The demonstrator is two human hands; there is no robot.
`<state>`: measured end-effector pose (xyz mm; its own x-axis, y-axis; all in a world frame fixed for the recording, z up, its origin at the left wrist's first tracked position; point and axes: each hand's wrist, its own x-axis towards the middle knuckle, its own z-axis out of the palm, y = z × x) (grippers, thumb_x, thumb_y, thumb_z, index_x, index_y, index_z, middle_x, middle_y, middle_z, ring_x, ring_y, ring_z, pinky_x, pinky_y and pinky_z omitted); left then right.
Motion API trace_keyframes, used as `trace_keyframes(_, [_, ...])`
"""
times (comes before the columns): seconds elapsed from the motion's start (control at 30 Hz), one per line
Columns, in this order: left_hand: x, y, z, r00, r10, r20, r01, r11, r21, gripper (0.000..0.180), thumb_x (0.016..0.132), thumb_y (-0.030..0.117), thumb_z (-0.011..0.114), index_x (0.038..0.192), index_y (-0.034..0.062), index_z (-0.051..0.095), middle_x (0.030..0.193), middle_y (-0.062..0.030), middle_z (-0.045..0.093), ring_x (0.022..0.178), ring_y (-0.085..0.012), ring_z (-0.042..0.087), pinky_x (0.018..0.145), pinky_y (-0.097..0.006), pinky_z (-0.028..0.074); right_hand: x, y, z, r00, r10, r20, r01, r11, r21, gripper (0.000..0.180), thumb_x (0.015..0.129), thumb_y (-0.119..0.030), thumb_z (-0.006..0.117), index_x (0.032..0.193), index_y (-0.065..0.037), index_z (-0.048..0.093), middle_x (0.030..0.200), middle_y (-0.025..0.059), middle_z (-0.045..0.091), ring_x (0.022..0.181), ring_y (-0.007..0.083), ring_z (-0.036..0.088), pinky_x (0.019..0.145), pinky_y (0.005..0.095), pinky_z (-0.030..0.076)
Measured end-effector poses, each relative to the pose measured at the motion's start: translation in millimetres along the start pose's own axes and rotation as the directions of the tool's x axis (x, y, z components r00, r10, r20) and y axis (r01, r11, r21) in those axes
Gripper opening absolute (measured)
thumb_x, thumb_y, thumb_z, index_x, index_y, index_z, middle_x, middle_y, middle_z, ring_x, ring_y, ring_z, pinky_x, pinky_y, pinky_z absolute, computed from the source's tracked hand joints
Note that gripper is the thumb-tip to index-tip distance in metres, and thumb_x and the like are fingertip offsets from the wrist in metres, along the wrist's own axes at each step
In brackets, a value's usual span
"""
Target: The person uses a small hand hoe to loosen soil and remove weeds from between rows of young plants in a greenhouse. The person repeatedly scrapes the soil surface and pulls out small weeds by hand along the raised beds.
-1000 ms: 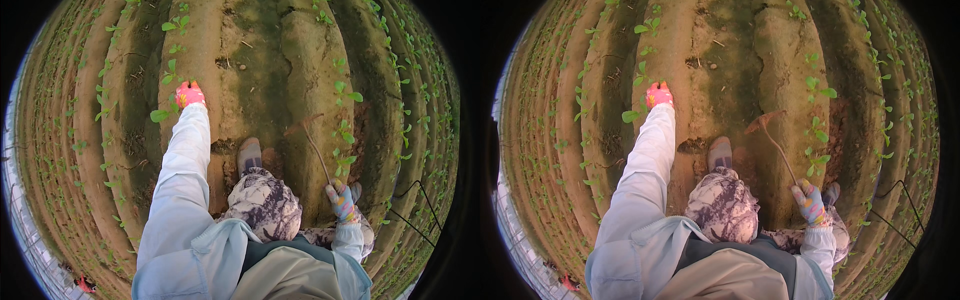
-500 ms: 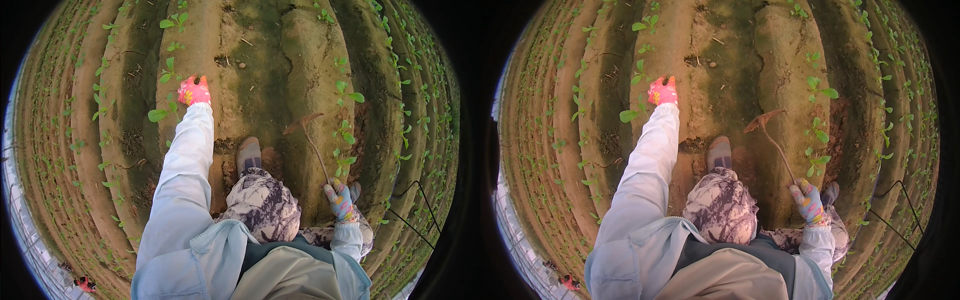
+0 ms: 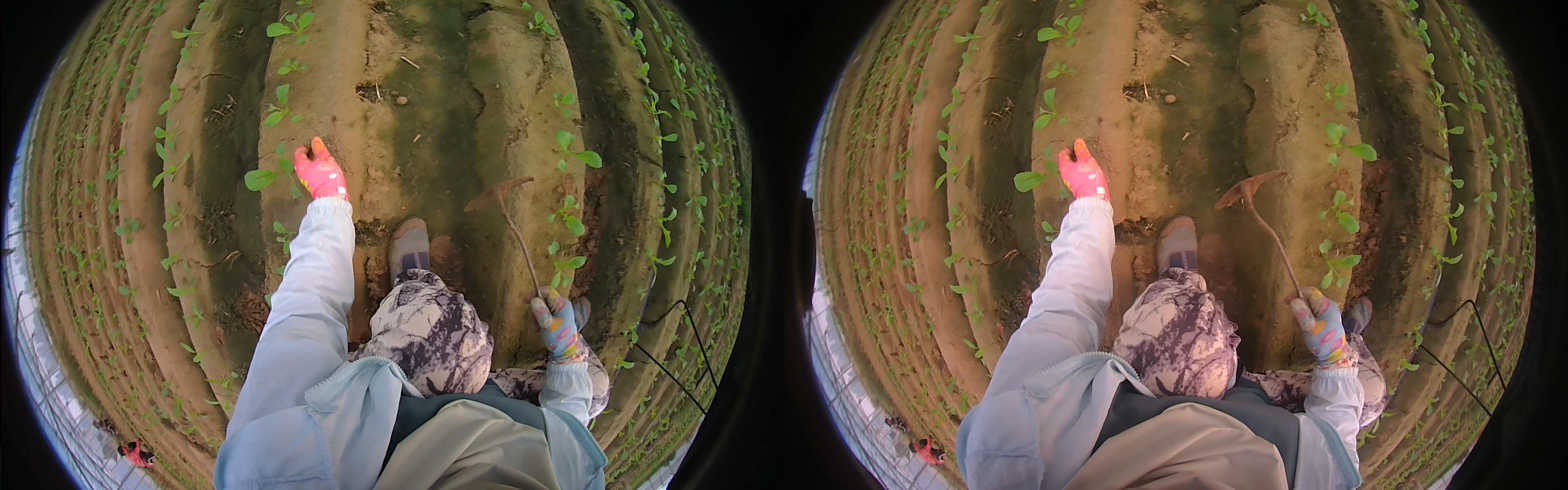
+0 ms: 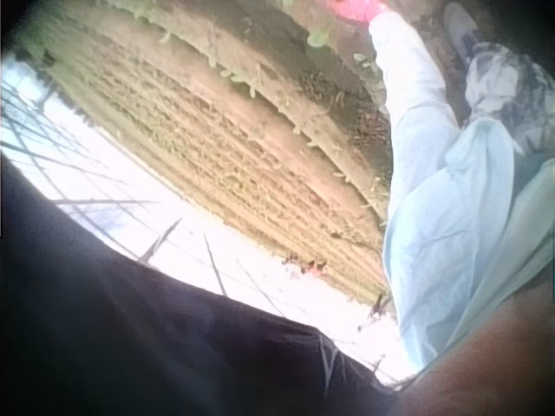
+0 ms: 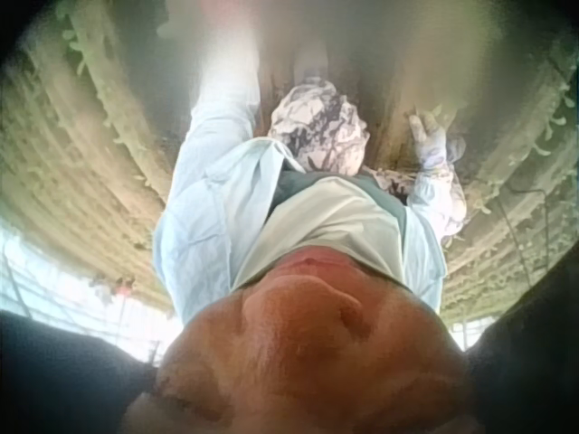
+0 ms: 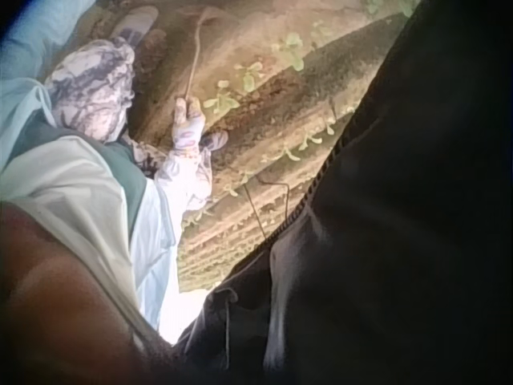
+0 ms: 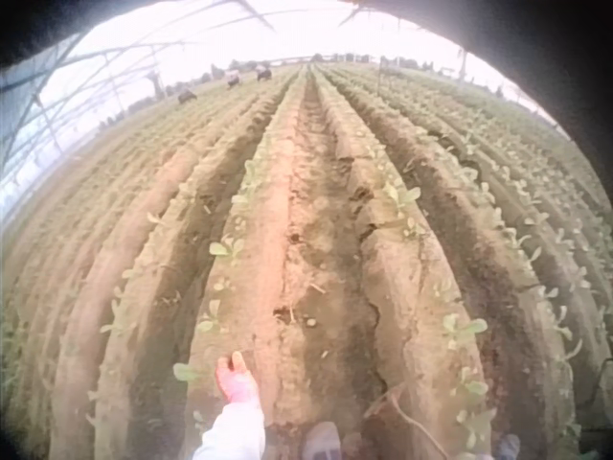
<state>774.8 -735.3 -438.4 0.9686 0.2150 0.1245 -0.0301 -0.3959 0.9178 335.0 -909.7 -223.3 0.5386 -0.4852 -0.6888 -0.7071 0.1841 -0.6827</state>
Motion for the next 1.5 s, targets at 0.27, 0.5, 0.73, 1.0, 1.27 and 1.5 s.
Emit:
trace_keyframes(0.27, [-134.0, 11.8, -118.9, 0.685, -0.599, 0.415, 0.722, 0.637, -0.272, 0.027, 0.095, 0.025, 0.064, 0.11, 0.0056, 0.053, 0.082, -0.0026, 0.064, 0.061, -0.0118, 0.059, 0.048, -0.026, 0.044, -4.5, -0.6, 3.2, 1.0, 0.024, -0.006, -0.024, 0.998, 0.054, 0.022, 0.096, -0.025, 0.056, 0.1, -0.005, 0.064, 0.067, -0.0085, 0.045, 0.059, 0.0024, 0.04, 0.053, 0.0208, 0.031])
trace_keyframes(0.5, [-160.6, -8.4, -179.1, 0.396, -0.808, 0.437, 0.901, 0.25, -0.355, 0.014, 0.096, 0.027, 0.062, 0.101, 0.0145, 0.056, 0.091, -0.0042, 0.065, 0.063, -0.0133, 0.052, 0.051, -0.027, 0.04, -3.7, -0.4, 6.3, 1.0, -0.001, 0.018, 0.001, 1.0, 0.014, 0.022, 0.097, -0.026, 0.058, 0.101, -0.005, 0.063, 0.066, -0.0085, 0.045, 0.057, 0.0024, 0.039, 0.051, 0.021, 0.03])
trace_keyframes(0.73, [-109.9, 1.0, -150.2, 0.546, -0.706, 0.451, 0.781, 0.234, -0.579, 0.011, 0.098, 0.022, 0.059, 0.102, 0.0116, 0.056, 0.092, -0.0053, 0.063, 0.069, -0.0153, 0.053, 0.056, -0.029, 0.042, -4.2, 1.1, 10.6, 0.999, -0.039, 0.022, 0.039, 0.999, -0.004, 0.021, 0.097, -0.024, 0.057, 0.102, -0.004, 0.063, 0.065, -0.0092, 0.044, 0.055, 0.0017, 0.037, 0.049, 0.0207, 0.028])
trace_keyframes(1.0, [-81.9, 17.1, -111.4, 0.718, -0.524, 0.457, 0.663, 0.715, -0.222, 0.021, 0.093, 0.016, 0.065, 0.112, 0.0081, 0.061, 0.09, -0.0044, 0.067, 0.065, -0.0142, 0.06, 0.054, -0.025, 0.045, -2.4, -3.1, 13.6, 0.999, 0.014, -0.05, -0.015, 1.0, -0.025, 0.019, 0.097, -0.023, 0.057, 0.101, -0.006, 0.063, 0.064, -0.0092, 0.044, 0.054, 0.0018, 0.039, 0.048, 0.0209, 0.028])
trace_keyframes(1.27, [-3.7, 43.9, -2.7, 0.825, 0.27, 0.496, -0.516, 0.716, 0.47, 0.044, 0.074, 0.02, 0.074, 0.117, 0.0175, 0.067, 0.13, -0.0144, 0.054, 0.121, -0.034, 0.05, 0.098, -0.046, 0.041, 4.8, -4.4, 14.7, 1.0, 0.013, -0.008, -0.014, 0.999, -0.051, 0.02, 0.096, -0.023, 0.057, 0.101, -0.005, 0.063, 0.065, -0.0071, 0.048, 0.056, 0.0036, 0.042, 0.051, 0.0215, 0.033])
trace_keyframes(1.5, [30.6, 45.4, 28.8, 0.746, 0.358, 0.561, -0.657, 0.529, 0.537, 0.024, 0.075, 0.026, 0.074, 0.099, 0.0196, 0.075, 0.132, -0.0087, 0.058, 0.121, -0.0328, 0.051, 0.097, -0.049, 0.042, 5.1, 6.0, 8.3, 0.998, 0.055, -0.011, -0.055, 0.998, 0.01, 0.023, 0.095, -0.026, 0.059, 0.102, -0.004, 0.064, 0.068, -0.0062, 0.05, 0.06, 0.0044, 0.044, 0.055, 0.0219, 0.035])
